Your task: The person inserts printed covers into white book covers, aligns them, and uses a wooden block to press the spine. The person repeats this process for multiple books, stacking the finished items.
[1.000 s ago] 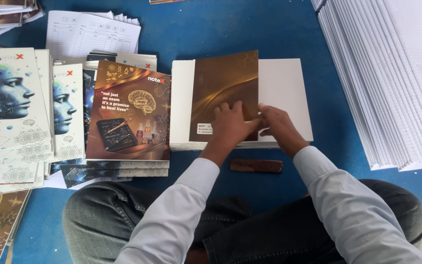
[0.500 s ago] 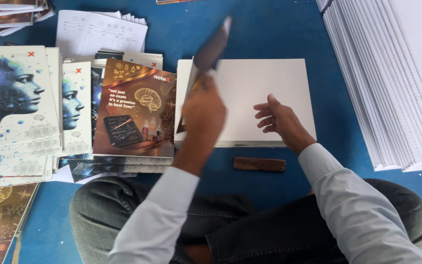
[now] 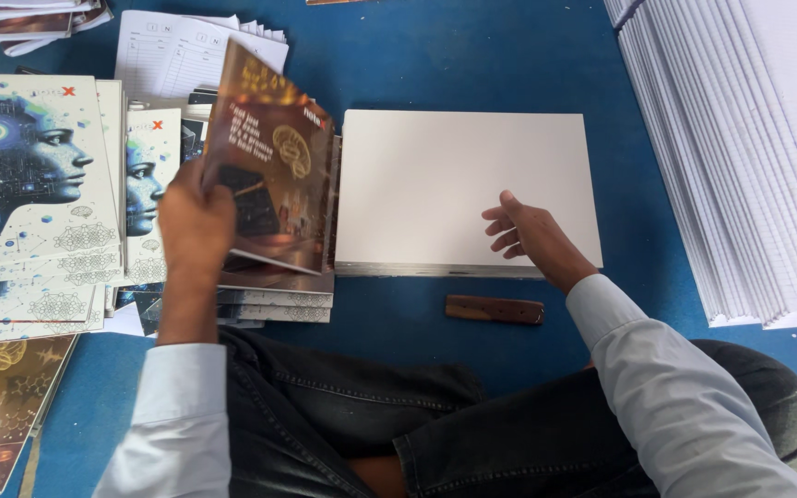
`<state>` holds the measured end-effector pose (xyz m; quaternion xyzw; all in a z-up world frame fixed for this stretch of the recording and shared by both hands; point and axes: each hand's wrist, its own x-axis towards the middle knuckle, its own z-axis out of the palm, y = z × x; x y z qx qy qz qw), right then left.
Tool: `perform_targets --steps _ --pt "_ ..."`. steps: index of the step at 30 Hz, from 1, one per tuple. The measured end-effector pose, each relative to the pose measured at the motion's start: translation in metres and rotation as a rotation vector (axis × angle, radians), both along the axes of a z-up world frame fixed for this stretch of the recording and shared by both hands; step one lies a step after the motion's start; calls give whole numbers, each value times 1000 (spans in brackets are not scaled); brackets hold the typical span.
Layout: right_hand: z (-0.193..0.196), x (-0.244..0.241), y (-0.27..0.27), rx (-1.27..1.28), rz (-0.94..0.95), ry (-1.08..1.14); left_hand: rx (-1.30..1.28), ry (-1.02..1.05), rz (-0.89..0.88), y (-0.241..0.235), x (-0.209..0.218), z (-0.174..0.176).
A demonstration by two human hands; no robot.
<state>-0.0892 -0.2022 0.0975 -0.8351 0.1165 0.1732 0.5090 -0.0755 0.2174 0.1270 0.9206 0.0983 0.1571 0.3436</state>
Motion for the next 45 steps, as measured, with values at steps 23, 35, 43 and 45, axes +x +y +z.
perform_targets --steps 23,35,43,45 --pt "-55 19 -88 -735 -307 217 580 195 -453 -79 18 -83" --pt "-43 17 -78 -634 -331 143 598 591 -589 -156 -2 -102" --pt "-12 10 -74 -589 -468 -178 531 572 -565 -154 -2 -103" --pt "-1 9 -72 -415 -603 -132 507 544 -564 -153 -1 -106"
